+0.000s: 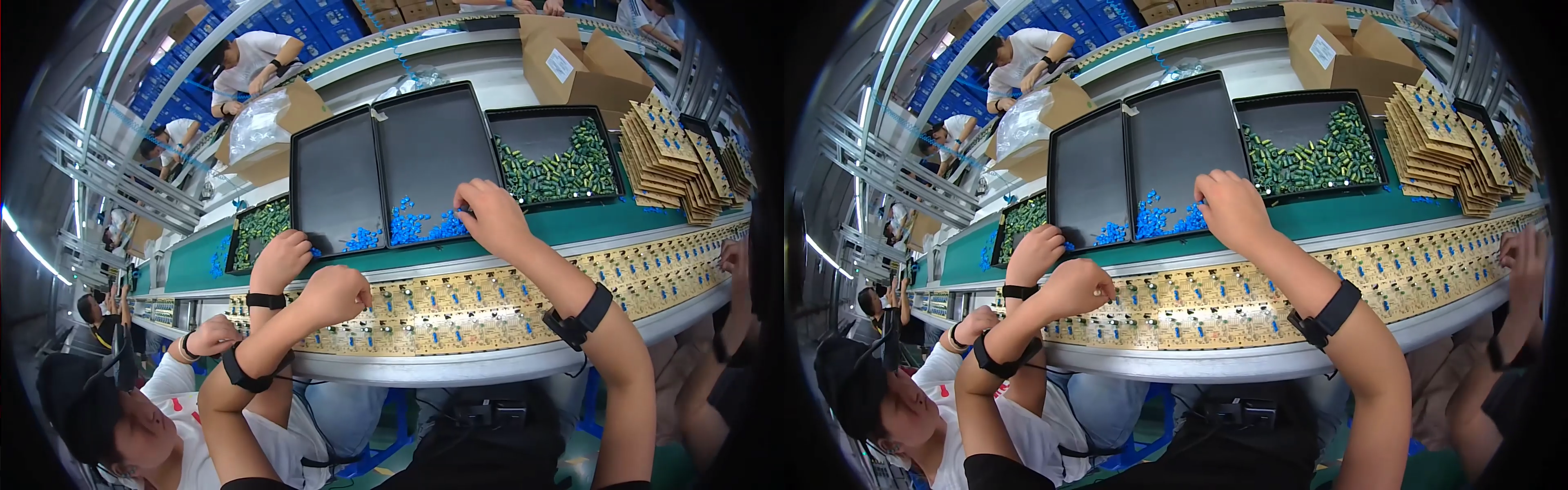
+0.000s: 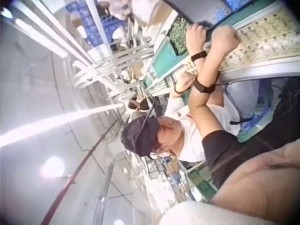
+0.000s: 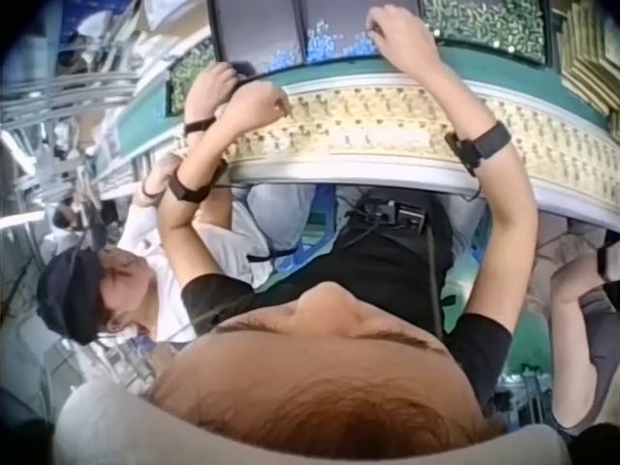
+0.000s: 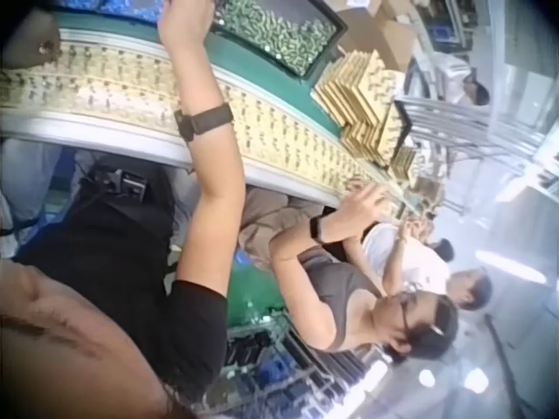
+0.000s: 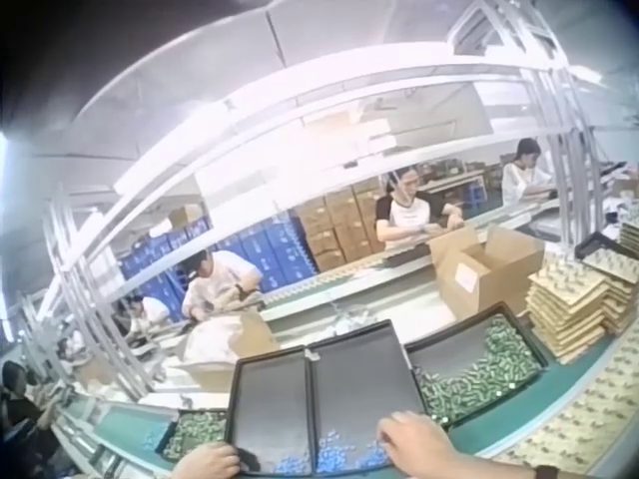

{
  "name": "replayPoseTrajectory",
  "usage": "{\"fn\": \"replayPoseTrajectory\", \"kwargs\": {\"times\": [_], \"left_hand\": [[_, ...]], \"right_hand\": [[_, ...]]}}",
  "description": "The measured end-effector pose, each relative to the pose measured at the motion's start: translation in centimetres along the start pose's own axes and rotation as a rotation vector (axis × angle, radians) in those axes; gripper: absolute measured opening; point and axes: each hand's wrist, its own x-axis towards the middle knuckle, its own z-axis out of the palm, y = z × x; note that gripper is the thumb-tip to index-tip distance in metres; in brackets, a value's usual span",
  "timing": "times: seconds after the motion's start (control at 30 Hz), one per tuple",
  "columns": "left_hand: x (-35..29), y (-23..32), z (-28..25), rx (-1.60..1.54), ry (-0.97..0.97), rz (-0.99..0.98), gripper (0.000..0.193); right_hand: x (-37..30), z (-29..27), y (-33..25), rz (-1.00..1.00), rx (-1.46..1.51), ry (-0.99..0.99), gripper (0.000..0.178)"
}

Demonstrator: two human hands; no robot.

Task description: The person picks up green and blue capacitors from trays and inserts them into circuit boards on a conveyor belt.

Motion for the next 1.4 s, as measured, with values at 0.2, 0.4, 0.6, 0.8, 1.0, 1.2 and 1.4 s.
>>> {"fn": "replayPoseTrajectory", "kwargs": {"times": [0.2,0.4,0.6,0.8,1.0,1.2,1.4], "left_hand": [[-0.4,0.3,-0.1,0.059,-0.11,-0.134,0.013],[-0.4,0.3,0.1,0.089,-0.149,-0.158,0.012],[-0.9,0.0,0.6,0.067,-0.149,-0.186,0.011],[-2.4,-0.7,2.2,0.039,-0.135,-0.273,0.009],[-4.3,-1.6,3.1,-0.161,0.028,-0.238,0.006],[-5.5,-0.9,3.4,-0.09,0.167,-0.149,0.012],[-6.1,-0.3,4.3,-0.072,0.312,-0.04,0.017]], "right_hand": [[-0.1,-0.6,-0.7,-0.022,0.006,0.001,0.015],[0.0,-0.6,-0.5,-0.045,0.037,0.008,0.015],[0.1,-0.7,0.3,0.044,0.128,-0.039,0.011],[0.2,-1.7,-0.2,0.109,0.206,-0.102,0.008],[0.2,-2.2,-0.3,0.072,0.217,-0.079,0.012],[1.0,-1.4,0.6,0.068,0.165,-0.069,0.01],[1.5,-0.4,1.1,0.144,0.109,-0.145,0.011]]}}
